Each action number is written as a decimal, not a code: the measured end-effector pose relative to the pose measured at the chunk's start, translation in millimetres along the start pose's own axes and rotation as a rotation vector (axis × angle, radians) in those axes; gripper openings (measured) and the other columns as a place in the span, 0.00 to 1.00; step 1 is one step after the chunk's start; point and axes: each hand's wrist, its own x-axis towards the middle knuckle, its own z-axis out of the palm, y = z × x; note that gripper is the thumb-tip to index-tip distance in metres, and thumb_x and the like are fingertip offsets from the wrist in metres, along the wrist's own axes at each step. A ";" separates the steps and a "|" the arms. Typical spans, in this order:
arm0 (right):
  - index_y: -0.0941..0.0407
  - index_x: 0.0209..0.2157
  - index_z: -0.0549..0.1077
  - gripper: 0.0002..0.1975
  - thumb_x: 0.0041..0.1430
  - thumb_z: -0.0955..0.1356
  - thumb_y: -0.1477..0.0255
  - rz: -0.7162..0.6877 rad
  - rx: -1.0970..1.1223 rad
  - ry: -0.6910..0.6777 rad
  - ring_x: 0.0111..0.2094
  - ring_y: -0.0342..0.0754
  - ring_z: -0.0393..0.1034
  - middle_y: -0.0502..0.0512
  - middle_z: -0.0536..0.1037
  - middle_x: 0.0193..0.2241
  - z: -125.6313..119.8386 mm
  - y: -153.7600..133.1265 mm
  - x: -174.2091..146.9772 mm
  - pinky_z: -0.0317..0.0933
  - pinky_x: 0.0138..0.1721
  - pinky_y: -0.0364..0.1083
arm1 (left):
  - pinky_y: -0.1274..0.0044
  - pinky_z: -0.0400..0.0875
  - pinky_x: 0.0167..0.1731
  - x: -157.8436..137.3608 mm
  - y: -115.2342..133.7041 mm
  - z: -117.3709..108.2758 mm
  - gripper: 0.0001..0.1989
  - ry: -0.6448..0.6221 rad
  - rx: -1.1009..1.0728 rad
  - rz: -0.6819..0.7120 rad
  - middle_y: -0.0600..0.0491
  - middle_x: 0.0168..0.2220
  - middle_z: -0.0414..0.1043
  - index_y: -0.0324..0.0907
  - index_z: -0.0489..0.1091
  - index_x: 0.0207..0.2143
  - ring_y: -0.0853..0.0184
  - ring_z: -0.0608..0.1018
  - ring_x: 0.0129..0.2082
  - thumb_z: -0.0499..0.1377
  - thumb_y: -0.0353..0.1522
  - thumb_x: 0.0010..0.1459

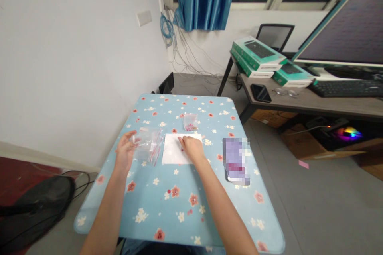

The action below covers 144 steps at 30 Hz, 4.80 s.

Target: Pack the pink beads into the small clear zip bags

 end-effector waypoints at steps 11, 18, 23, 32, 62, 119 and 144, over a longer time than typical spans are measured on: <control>0.57 0.30 0.73 0.20 0.67 0.56 0.63 -0.006 -0.011 0.078 0.30 0.46 0.71 0.56 0.77 0.30 14.6 4.6 -3.3 0.48 0.27 0.43 | 0.75 0.71 0.37 13.5 -29.2 -1.6 0.22 0.095 0.447 0.273 0.49 0.48 0.64 0.46 0.68 0.44 0.66 0.75 0.39 0.63 0.32 0.44; 0.56 0.27 0.72 0.19 0.66 0.58 0.64 -0.053 0.058 0.198 0.30 0.46 0.67 0.56 0.74 0.28 22.0 7.0 -4.3 0.46 0.26 0.44 | 0.68 0.68 0.47 8.6 -27.7 -0.1 0.17 0.106 0.654 0.535 0.47 0.48 0.63 0.44 0.69 0.46 0.62 0.72 0.46 0.61 0.33 0.52; 0.56 0.26 0.71 0.20 0.66 0.58 0.63 -0.067 0.039 0.250 0.32 0.47 0.65 0.56 0.74 0.27 23.7 8.1 -5.0 0.45 0.26 0.44 | 0.67 0.62 0.53 3.6 -21.6 6.0 0.13 0.139 0.704 0.660 0.47 0.46 0.65 0.42 0.70 0.44 0.61 0.69 0.50 0.59 0.34 0.56; 0.56 0.25 0.71 0.20 0.66 0.58 0.64 -0.087 0.029 0.282 0.33 0.47 0.64 0.56 0.74 0.27 21.5 8.0 -5.9 0.43 0.26 0.45 | 0.70 0.64 0.49 -0.4 -15.4 7.4 0.10 0.198 0.686 0.699 0.48 0.42 0.67 0.41 0.72 0.40 0.63 0.71 0.45 0.57 0.34 0.57; 0.58 0.32 0.76 0.16 0.52 0.64 0.61 0.507 0.543 0.350 0.30 0.50 0.67 0.57 0.77 0.28 14.7 54.9 42.7 0.53 0.30 0.45 | 0.71 0.68 0.44 1.5 -25.8 5.8 0.09 0.195 0.665 0.721 0.48 0.40 0.70 0.41 0.72 0.39 0.63 0.72 0.44 0.57 0.33 0.57; 0.55 0.35 0.70 0.07 0.57 0.65 0.66 0.021 1.310 0.253 0.34 0.46 0.66 0.52 0.73 0.35 -18.0 -11.4 -43.4 0.60 0.39 0.46 | 0.81 0.61 0.26 -55.2 51.2 65.6 0.10 -0.521 0.155 -0.118 0.56 0.21 0.68 0.38 0.70 0.23 0.74 0.68 0.22 0.65 0.35 0.43; 0.54 0.47 0.71 0.18 0.52 0.69 0.76 -0.300 0.341 -0.014 0.47 0.56 0.62 0.58 0.75 0.40 -11.5 -31.7 -32.1 0.48 0.52 0.57 | 0.80 0.63 0.27 -45.8 33.4 54.2 0.11 -0.465 0.167 -0.118 0.56 0.22 0.69 0.38 0.72 0.25 0.72 0.69 0.23 0.66 0.37 0.42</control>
